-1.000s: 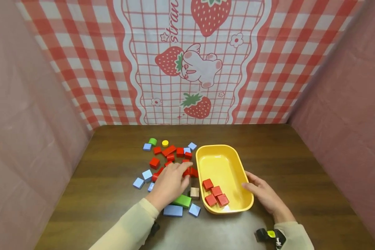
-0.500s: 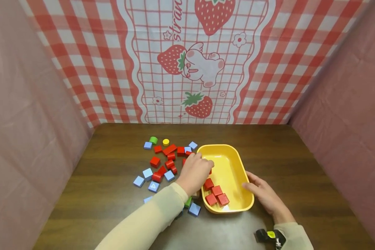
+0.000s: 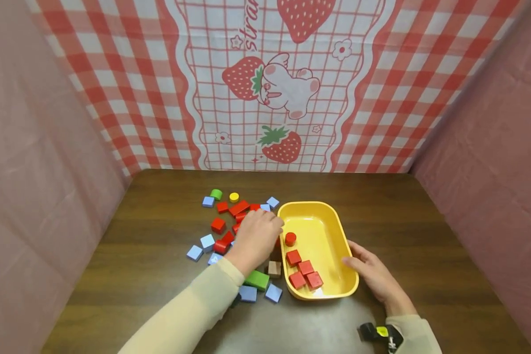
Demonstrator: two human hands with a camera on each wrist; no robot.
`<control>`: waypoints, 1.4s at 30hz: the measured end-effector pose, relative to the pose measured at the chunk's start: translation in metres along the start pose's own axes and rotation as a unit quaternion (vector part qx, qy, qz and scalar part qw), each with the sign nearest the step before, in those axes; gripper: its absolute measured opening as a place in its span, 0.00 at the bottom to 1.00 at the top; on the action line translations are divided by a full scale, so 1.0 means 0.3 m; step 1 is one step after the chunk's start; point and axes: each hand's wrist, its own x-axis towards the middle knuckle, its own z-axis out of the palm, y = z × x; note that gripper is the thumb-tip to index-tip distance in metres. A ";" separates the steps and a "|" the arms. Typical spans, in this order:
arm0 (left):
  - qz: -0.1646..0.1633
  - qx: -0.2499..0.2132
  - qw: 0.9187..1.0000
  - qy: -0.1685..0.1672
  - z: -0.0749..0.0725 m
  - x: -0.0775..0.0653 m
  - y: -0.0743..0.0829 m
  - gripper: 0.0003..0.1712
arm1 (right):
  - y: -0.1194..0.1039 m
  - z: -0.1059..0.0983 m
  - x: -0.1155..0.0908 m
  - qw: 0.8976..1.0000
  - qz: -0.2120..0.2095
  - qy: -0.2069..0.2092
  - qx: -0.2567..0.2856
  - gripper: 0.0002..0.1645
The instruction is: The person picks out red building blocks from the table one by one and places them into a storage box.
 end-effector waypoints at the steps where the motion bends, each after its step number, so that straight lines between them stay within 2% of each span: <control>1: -0.016 -0.008 1.000 0.004 -0.006 -0.026 -0.033 0.15 | 0.000 0.000 -0.001 1.000 -0.002 -0.001 0.003 0.34; 3: -0.054 -0.024 0.998 0.005 -0.001 -0.082 -0.099 0.13 | 0.000 0.000 -0.003 1.000 -0.006 -0.003 0.011 0.34; 6: -0.107 -0.053 0.993 -0.017 0.023 -0.167 -0.177 0.12 | 0.002 -0.003 -0.005 1.000 -0.011 -0.005 0.019 0.33; 8: -0.133 -0.078 0.987 -0.035 0.043 -0.214 -0.210 0.12 | 0.004 -0.002 -0.003 1.000 -0.014 -0.006 0.020 0.33; 11: -0.162 -0.111 0.979 -0.051 0.060 -0.260 -0.232 0.13 | 0.007 0.003 0.004 1.000 -0.017 -0.011 0.022 0.33; 16: -0.188 -0.124 0.973 -0.045 0.069 -0.264 -0.236 0.16 | 0.008 0.003 0.007 0.999 -0.022 -0.008 0.024 0.33; 22: -0.186 -0.116 0.974 -0.057 0.056 -0.254 -0.229 0.21 | 0.007 0.004 0.004 0.999 -0.022 -0.007 0.028 0.33; 24: -0.178 -0.131 0.974 -0.049 0.038 -0.254 -0.216 0.24 | 0.008 0.005 0.001 0.999 -0.019 -0.009 0.028 0.33; 27: -0.149 -0.174 0.973 -0.013 -0.003 -0.234 -0.174 0.27 | 0.006 0.000 -0.002 1.000 -0.015 -0.005 0.025 0.33; 31: -0.077 -0.218 0.972 0.050 -0.043 -0.177 -0.075 0.23 | 0.003 -0.003 0.000 1.000 -0.017 -0.002 0.011 0.33; 34: -0.021 -0.216 0.973 0.073 -0.037 -0.112 0.013 0.21 | 0.001 -0.003 0.004 1.000 -0.024 -0.002 0.007 0.33; 37: 0.022 -0.188 0.980 0.066 0.002 -0.046 0.092 0.20 | 0.000 0.000 0.004 1.000 -0.028 -0.003 0.007 0.33; 39: 0.044 -0.149 0.987 0.044 0.038 -0.012 0.136 0.20 | 0.000 0.003 0.003 1.000 -0.024 -0.001 0.005 0.34; 42: 0.061 -0.098 0.993 0.009 0.087 0.017 0.183 0.18 | -0.002 0.005 -0.002 1.000 -0.016 0.001 0.006 0.34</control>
